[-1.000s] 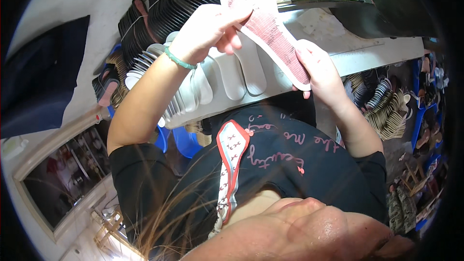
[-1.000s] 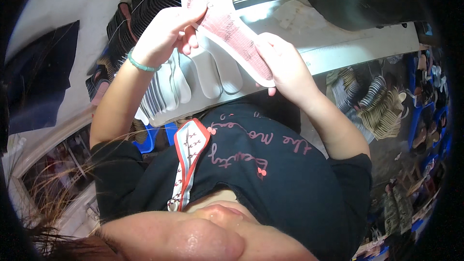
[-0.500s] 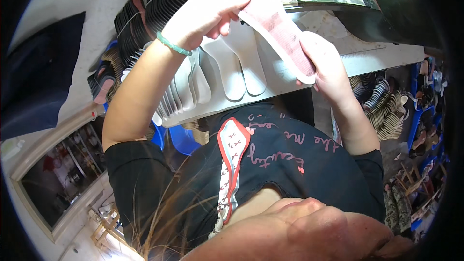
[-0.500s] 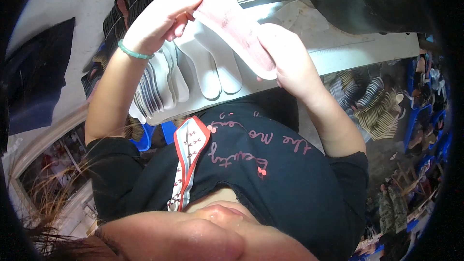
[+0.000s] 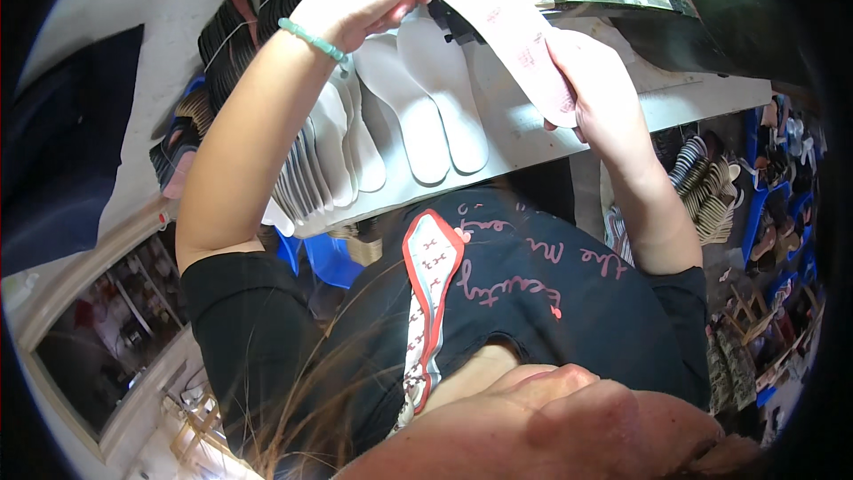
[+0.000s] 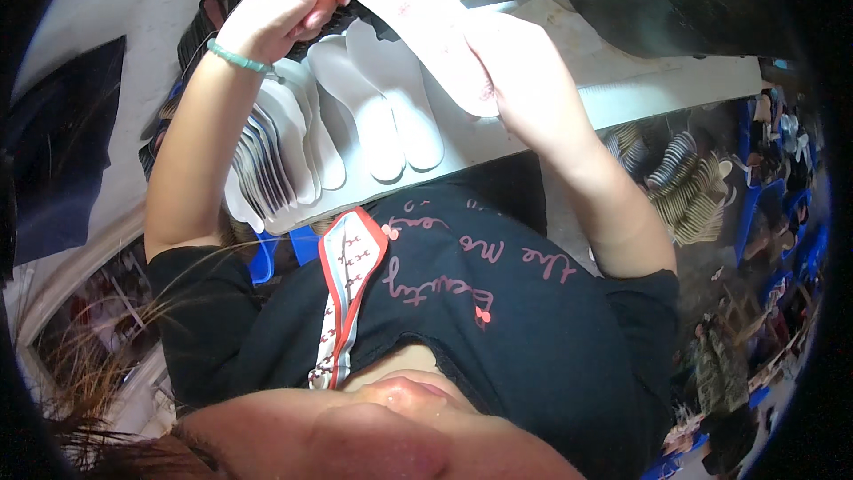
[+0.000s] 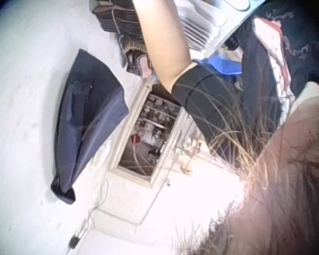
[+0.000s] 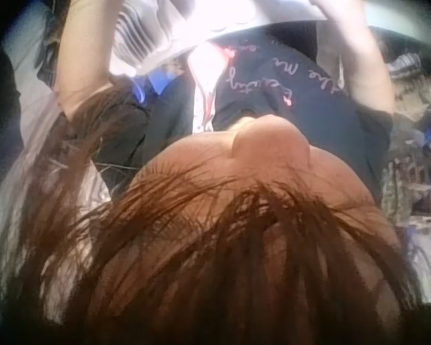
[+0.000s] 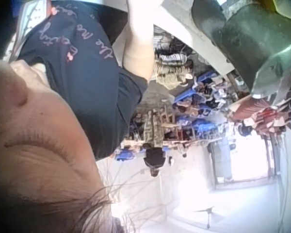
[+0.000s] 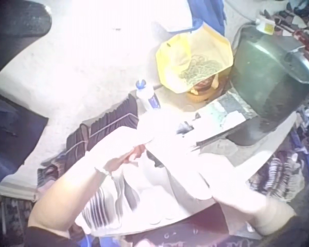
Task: The person takes a bundle of shoe insoles from a bin and removes the rubber band. They then separate the insole pieces and fit printed shoe pads onto the insole bases by hand.
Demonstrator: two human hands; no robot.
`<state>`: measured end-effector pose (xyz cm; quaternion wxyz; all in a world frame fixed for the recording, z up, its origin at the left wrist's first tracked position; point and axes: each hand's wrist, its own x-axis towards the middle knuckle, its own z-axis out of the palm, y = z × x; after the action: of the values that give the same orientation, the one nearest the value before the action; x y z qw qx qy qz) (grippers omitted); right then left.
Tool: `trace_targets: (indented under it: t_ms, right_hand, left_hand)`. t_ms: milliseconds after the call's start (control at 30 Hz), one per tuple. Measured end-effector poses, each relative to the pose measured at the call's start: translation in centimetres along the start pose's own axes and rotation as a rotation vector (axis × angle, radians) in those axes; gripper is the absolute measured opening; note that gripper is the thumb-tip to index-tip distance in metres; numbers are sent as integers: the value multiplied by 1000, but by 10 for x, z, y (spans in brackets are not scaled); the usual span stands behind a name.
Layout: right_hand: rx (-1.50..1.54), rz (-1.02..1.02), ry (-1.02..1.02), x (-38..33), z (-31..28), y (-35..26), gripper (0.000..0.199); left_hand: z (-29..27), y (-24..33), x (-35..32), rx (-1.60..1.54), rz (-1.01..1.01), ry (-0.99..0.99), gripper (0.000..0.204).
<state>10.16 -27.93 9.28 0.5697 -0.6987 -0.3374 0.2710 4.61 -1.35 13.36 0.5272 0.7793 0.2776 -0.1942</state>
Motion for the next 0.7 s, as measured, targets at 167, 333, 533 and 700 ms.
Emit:
trace_targets:
  t_ms: [167, 333, 533, 700]
  right_hand:
    - [-151, -91, -33, 17, -4, -4, 24]
    - [18, 144, 22, 21, 13, -29, 29]
    - [205, 200, -195, 3, 51, -31, 26]
    - [530, 104, -73, 0, 53, -26, 22]
  left_hand:
    - [-9, -11, 19, -391, 410, -236, 29]
    - [-7, -6, 33, -443, 266, -113, 27]
    - [36, -33, -12, -1071, 402, -63, 32]
    - [71, -57, -42, -1179, 437, 74, 29]
